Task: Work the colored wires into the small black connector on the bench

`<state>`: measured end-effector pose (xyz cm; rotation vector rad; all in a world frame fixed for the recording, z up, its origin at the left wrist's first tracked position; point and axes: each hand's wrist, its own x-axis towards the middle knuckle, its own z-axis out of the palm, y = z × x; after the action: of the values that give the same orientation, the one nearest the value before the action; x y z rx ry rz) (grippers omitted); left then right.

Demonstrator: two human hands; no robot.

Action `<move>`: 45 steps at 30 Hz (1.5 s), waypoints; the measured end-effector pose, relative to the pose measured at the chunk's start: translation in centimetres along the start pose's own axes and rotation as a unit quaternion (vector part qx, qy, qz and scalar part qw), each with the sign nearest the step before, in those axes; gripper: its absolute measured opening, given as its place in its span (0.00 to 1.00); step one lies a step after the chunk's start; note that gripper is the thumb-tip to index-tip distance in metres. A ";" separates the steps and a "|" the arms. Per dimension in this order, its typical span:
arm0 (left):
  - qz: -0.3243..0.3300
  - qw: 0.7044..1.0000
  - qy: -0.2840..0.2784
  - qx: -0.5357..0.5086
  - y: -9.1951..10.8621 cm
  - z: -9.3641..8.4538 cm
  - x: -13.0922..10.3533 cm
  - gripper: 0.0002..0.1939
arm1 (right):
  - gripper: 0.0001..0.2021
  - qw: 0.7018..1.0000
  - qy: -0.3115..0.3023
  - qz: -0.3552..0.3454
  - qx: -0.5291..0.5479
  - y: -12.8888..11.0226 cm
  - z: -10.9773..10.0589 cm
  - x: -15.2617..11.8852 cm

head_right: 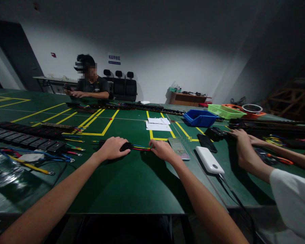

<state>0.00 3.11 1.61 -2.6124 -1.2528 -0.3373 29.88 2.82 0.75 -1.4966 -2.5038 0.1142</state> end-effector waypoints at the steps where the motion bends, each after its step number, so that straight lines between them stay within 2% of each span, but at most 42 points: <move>1: 0.000 1.000 0.000 -0.001 0.0 0.0 0.0 0.24 | 0.11 1.000 0.001 0.004 -0.001 0.0 -0.1 0.0; 6: -0.003 1.000 -0.002 -0.008 0.0 0.1 0.1 0.24 | 0.07 0.999 0.029 0.033 -0.020 -0.3 -0.4 -0.2; 10: -0.001 1.000 -0.001 -0.006 -0.1 0.1 0.1 0.24 | 0.08 0.997 0.057 0.046 -0.027 -0.5 -0.5 -0.1; 17: -0.002 1.000 -0.002 -0.003 -0.1 0.2 0.0 0.24 | 0.10 0.999 0.003 0.029 -0.035 -1.1 -0.8 -0.1; 29: -0.003 1.000 0.002 -0.003 -0.2 0.3 0.0 0.24 | 0.11 0.998 0.009 0.045 -0.034 -1.2 -0.6 -0.1; 35: -0.003 1.000 -0.001 -0.002 -0.1 0.2 0.0 0.24 | 0.09 0.996 0.061 0.057 -0.030 -1.3 -0.7 -0.1; 41: 0.001 1.000 0.002 0.003 -0.1 0.2 0.0 0.24 | 0.09 0.997 0.040 0.058 -0.040 -1.3 -0.6 -0.1; 45: 0.003 1.000 0.002 0.001 -0.1 0.2 0.0 0.24 | 0.10 0.996 0.058 0.060 -0.039 -1.4 -0.7 -0.1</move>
<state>-0.08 3.25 1.46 -2.6125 -1.2434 -0.3403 28.88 1.98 1.68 -1.6357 -2.3516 -0.0519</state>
